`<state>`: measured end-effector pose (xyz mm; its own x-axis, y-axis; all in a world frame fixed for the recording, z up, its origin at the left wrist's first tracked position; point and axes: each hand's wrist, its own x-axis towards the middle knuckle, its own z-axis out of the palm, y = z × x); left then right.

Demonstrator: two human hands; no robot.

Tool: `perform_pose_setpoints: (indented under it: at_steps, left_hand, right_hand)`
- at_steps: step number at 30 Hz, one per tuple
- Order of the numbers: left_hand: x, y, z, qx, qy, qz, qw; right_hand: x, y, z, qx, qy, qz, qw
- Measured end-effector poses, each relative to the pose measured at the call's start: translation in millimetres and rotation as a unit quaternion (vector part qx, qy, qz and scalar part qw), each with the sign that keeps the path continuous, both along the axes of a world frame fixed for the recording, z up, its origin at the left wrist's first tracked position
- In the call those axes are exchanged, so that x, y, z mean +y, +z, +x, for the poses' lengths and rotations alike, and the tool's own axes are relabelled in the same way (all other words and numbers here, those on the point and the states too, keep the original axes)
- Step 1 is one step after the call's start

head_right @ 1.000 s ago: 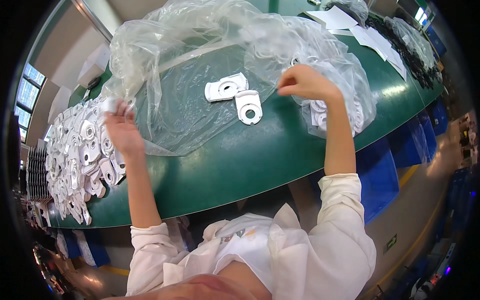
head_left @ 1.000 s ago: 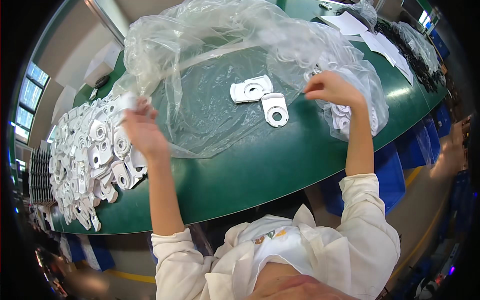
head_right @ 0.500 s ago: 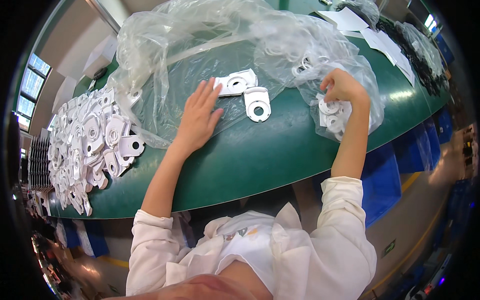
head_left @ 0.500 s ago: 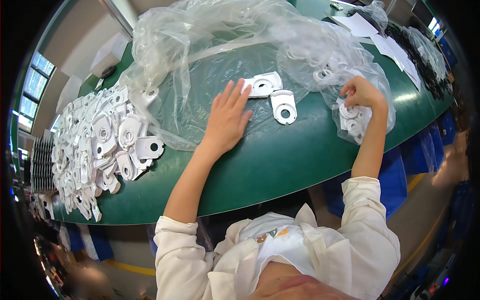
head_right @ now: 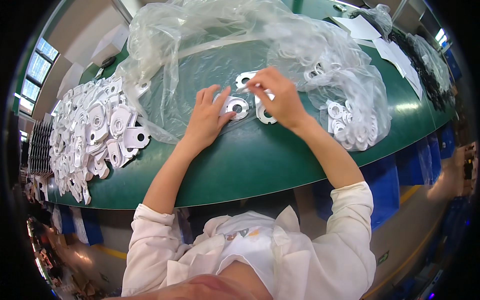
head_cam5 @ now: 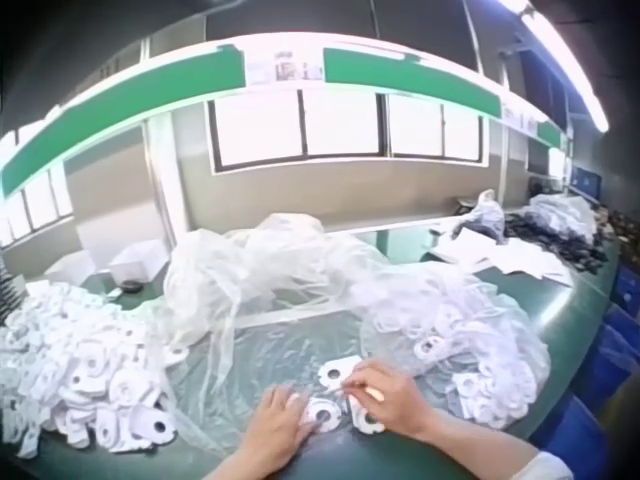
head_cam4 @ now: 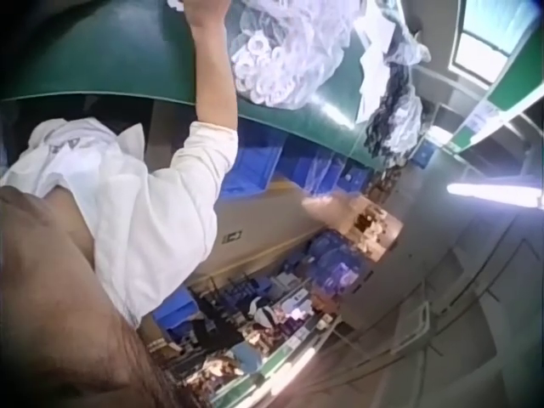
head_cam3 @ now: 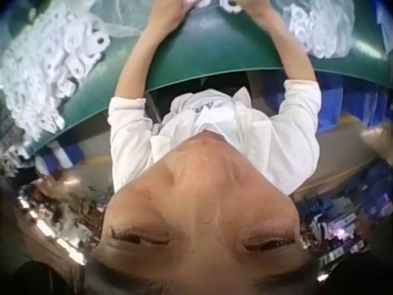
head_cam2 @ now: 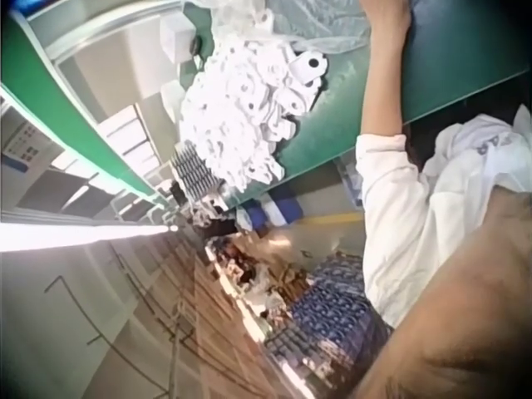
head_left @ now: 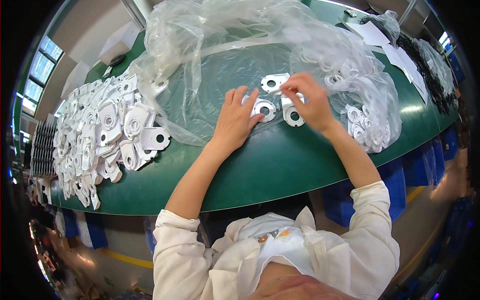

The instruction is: Assembling small white plastic components at a workbench in a factory.

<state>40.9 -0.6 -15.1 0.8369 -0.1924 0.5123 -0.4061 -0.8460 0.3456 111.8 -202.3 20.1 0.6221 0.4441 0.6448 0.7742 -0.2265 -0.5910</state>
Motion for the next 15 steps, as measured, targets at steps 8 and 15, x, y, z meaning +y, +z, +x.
perform_pose_setpoints:
  at_steps: [8, 15]
  left_hand:
    - [9.2, 14.0, -8.2, 0.187, 0.073, -0.155, 0.967]
    - [-3.6, 20.6, -20.9, 0.363, -0.069, -0.679, 0.634]
  right_hand:
    - [4.6, -13.9, -7.9, -0.133, 0.092, -0.034, 0.986]
    - [14.2, -17.9, -10.8, -0.216, 0.156, -0.083, 0.960]
